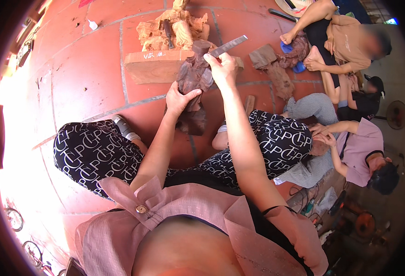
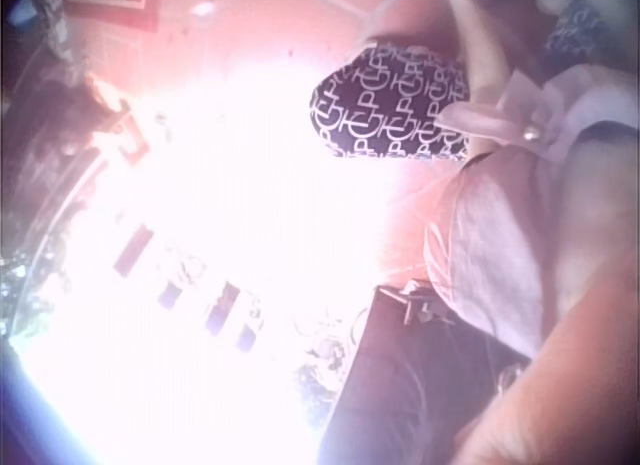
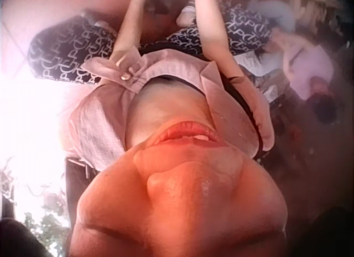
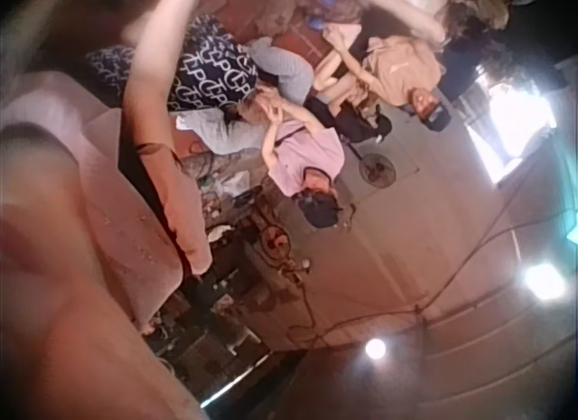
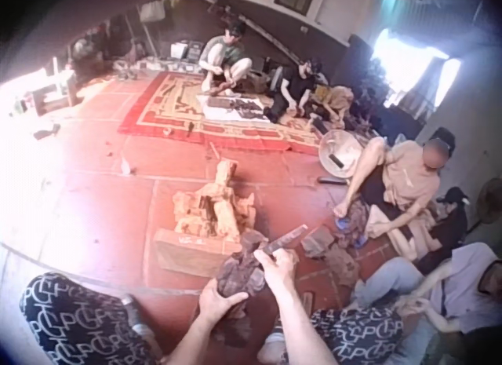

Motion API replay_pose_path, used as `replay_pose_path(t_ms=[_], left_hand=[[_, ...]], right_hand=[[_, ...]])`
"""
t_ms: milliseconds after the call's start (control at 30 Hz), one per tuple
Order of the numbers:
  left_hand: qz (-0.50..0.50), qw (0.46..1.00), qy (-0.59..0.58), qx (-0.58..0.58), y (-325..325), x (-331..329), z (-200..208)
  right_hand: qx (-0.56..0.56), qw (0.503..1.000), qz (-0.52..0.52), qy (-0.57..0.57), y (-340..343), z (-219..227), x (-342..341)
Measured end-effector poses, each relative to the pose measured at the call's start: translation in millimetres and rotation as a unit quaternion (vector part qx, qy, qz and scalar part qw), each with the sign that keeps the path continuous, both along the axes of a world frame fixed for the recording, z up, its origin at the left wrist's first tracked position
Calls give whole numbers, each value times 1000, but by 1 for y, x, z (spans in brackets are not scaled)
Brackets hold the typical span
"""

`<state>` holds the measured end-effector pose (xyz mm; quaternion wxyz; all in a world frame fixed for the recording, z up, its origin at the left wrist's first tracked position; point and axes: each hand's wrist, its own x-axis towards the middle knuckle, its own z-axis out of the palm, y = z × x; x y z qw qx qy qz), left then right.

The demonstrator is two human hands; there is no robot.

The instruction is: The person sits on the floor and uses a metal chisel to carve a dark wooden object. They hold the wood with one hand and the tool with the other, repeatedly striking and scraping the surface to shape it. Other people are visible in the background, also working on similar wooden pieces.

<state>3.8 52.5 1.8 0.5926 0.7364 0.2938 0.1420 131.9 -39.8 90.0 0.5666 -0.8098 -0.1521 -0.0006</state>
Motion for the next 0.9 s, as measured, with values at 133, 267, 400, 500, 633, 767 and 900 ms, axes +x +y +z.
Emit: replay_pose_path(t_ms=[133,267,400,500,633,767,900], left_hand=[[-13,1000,11,8,2,2,5],[-11,999,29,16,2,1,-2],[-8,1000,-1,17,0,-1,-2],[-13,1000,16,-7,2,3,2],[-17,999,39,8,3,2,3],[-15,999,33,8,2,1,3],[-3,1000,2,-5,1,0,0]], right_hand=[[41,997,38,-46,1,-10,0],[61,994,38,77,-4,-1,8],[-80,992,61,-81,-4,-2,3],[-21,996,69,52,-4,4,15],[-76,995,47,-37,-1,1,8],[-7,997,70,28,-2,1,16],[-122,991,57,-28,-1,13,4]])
